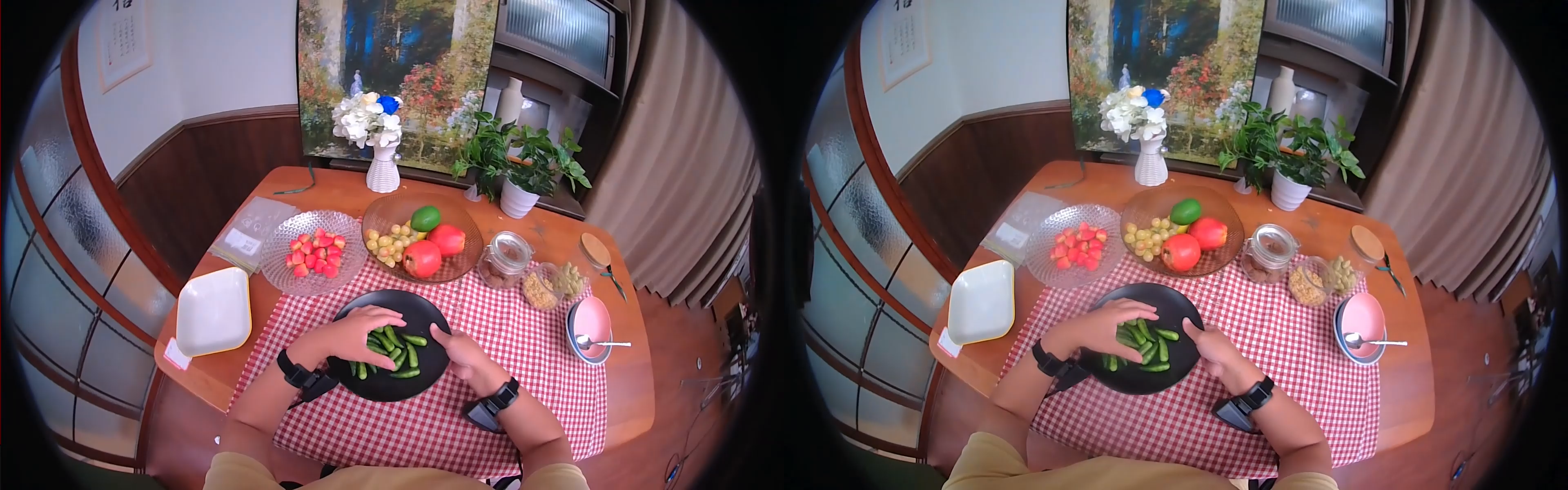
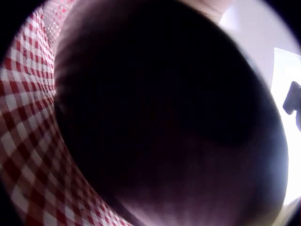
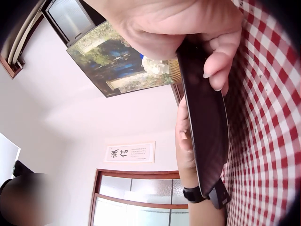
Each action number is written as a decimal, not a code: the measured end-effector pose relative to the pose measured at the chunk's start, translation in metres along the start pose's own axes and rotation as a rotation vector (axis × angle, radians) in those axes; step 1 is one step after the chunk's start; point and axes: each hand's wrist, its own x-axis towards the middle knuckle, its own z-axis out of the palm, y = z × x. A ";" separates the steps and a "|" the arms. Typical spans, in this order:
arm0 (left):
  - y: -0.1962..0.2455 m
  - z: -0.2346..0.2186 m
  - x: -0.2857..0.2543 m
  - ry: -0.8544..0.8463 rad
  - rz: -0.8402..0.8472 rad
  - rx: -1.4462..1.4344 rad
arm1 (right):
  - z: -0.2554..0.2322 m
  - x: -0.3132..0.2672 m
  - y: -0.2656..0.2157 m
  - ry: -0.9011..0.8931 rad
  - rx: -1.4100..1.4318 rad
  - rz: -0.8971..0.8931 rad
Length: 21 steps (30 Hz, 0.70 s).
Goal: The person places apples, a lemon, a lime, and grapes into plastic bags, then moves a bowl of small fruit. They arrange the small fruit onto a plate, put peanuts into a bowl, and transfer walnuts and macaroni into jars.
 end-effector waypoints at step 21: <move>0.026 0.031 0.057 0.952 -0.066 -0.786 | -0.076 -0.107 -0.070 0.140 0.341 -0.443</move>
